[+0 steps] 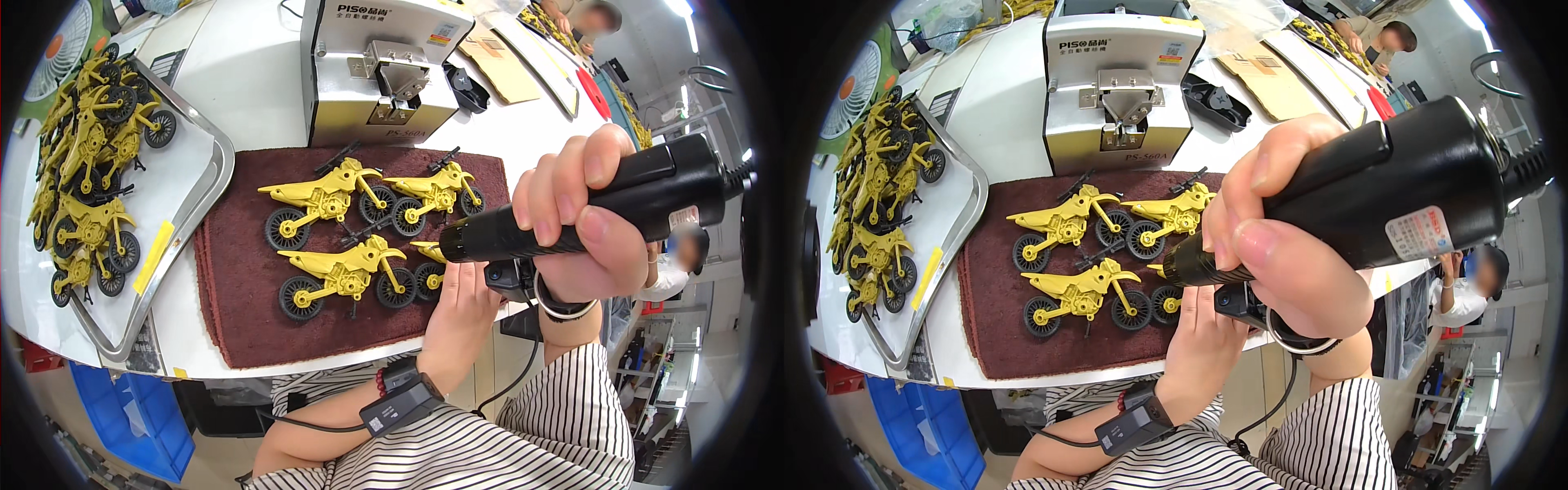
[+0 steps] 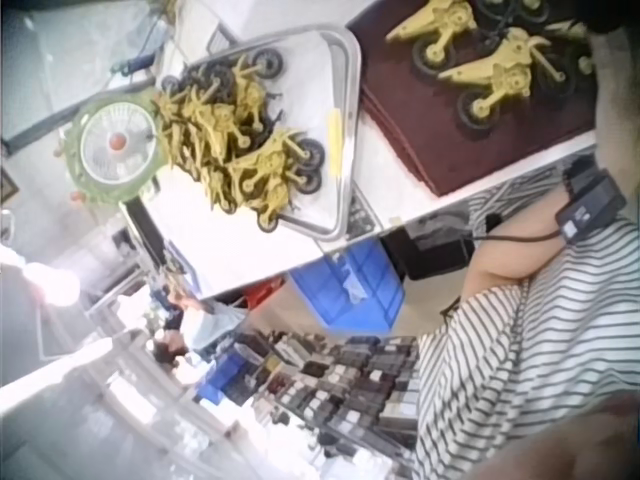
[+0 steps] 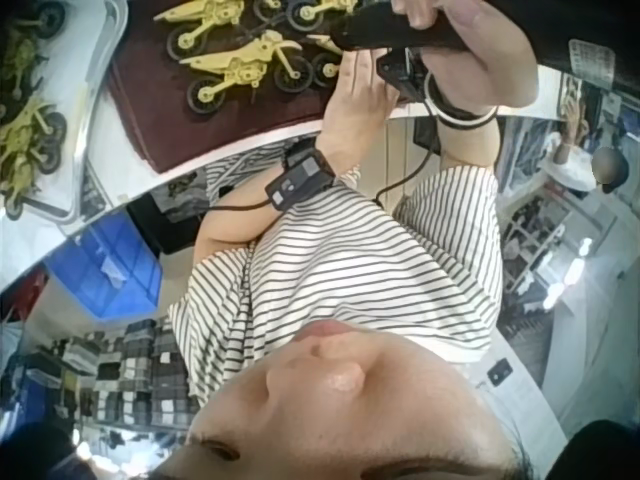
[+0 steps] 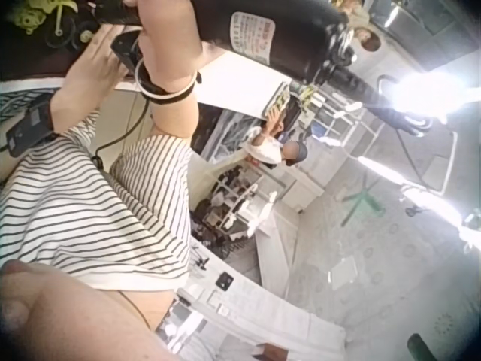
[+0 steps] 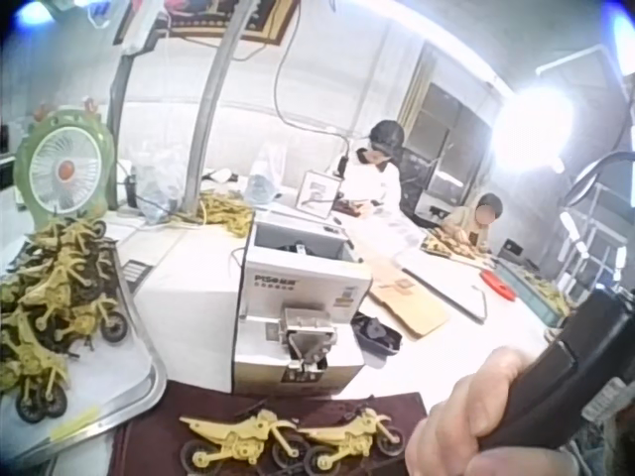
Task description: Assembling small yellow toy motorcycles using an electric screwdriver on a factory line.
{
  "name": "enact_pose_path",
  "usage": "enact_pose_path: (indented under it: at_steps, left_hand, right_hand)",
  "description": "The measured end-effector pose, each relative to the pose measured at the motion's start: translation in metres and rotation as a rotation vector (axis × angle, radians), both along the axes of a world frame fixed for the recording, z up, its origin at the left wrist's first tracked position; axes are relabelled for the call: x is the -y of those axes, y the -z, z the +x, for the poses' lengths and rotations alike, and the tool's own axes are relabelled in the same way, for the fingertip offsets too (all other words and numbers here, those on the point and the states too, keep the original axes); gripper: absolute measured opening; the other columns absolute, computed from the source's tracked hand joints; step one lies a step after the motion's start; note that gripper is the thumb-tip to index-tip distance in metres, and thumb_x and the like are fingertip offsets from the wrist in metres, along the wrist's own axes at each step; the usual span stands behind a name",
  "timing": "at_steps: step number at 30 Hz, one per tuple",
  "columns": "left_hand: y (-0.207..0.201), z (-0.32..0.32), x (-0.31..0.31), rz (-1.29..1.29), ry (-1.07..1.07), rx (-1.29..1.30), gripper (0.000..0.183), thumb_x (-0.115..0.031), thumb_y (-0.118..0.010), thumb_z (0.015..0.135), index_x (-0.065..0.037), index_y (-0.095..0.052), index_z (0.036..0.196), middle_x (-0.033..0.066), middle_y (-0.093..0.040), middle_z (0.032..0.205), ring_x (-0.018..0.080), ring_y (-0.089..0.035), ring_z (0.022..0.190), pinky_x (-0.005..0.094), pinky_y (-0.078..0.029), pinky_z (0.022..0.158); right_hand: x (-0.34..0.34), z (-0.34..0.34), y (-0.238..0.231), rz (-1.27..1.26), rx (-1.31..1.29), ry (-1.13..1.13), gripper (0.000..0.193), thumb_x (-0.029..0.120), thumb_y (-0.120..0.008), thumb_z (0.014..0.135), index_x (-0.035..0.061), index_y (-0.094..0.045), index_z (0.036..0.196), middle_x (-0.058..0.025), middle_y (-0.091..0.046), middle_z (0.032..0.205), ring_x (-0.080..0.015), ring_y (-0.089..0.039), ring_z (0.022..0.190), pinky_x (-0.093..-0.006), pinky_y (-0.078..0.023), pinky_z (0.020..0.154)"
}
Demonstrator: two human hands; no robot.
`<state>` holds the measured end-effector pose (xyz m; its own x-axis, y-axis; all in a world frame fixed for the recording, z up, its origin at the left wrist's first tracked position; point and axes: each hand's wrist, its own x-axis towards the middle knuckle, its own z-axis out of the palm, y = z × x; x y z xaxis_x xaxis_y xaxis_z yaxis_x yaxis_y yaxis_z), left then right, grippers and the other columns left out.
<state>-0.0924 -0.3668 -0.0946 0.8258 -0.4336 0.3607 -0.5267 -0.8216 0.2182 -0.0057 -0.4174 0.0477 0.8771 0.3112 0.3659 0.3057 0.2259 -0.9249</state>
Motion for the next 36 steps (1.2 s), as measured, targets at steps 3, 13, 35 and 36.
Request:
enact_pose_path:
  at_steps: [3,13,35,36]
  left_hand:
    - [0.0,-0.001,0.002,-0.019,-0.014,-0.004,0.048,-0.035,-0.045,0.093,0.001,-0.046,0.125,0.0181,-0.05,0.127,0.0327,-0.047,0.122,0.047,-0.032,0.11]
    - [-0.001,-0.001,0.005,0.004,-0.023,0.044,0.05,-0.03,-0.047,0.09,0.002,-0.046,0.128,0.0189,-0.048,0.129,0.0346,-0.045,0.123,0.0478,-0.032,0.11]
    - [-0.044,-0.022,-0.1,-0.205,-0.134,-0.32,0.097,-0.048,-0.081,0.06,-0.028,-0.038,0.145,0.036,-0.015,0.148,0.0528,-0.017,0.137,0.0653,-0.022,0.104]
    - [-0.038,-0.022,-0.106,-0.177,-0.163,-0.309,0.1,-0.053,-0.081,0.056,-0.028,-0.039,0.144,0.0355,-0.016,0.147,0.0529,-0.016,0.137,0.0653,-0.022,0.104]
  right_hand:
    - [-0.001,0.001,0.004,0.017,-0.028,-0.017,0.026,0.007,-0.059,0.074,0.0061,-0.042,0.094,-0.0058,-0.05,0.075,-0.0164,-0.051,0.058,-0.0335,-0.044,0.062]
    - [-0.004,-0.006,0.0,-0.03,-0.02,0.023,0.03,0.003,-0.062,0.073,0.0062,-0.043,0.096,-0.0053,-0.051,0.074,-0.0166,-0.053,0.059,-0.0335,-0.045,0.062]
    - [-0.071,0.052,-0.04,0.315,0.429,0.295,0.021,0.011,-0.058,0.075,-0.0016,-0.054,0.091,-0.0085,-0.051,0.069,-0.0205,-0.053,0.055,-0.0317,-0.046,0.057]
    - [-0.066,0.062,-0.038,0.3,0.373,0.281,0.02,0.011,-0.058,0.076,-0.0021,-0.054,0.091,-0.0088,-0.051,0.069,-0.0209,-0.054,0.056,-0.0319,-0.046,0.058]
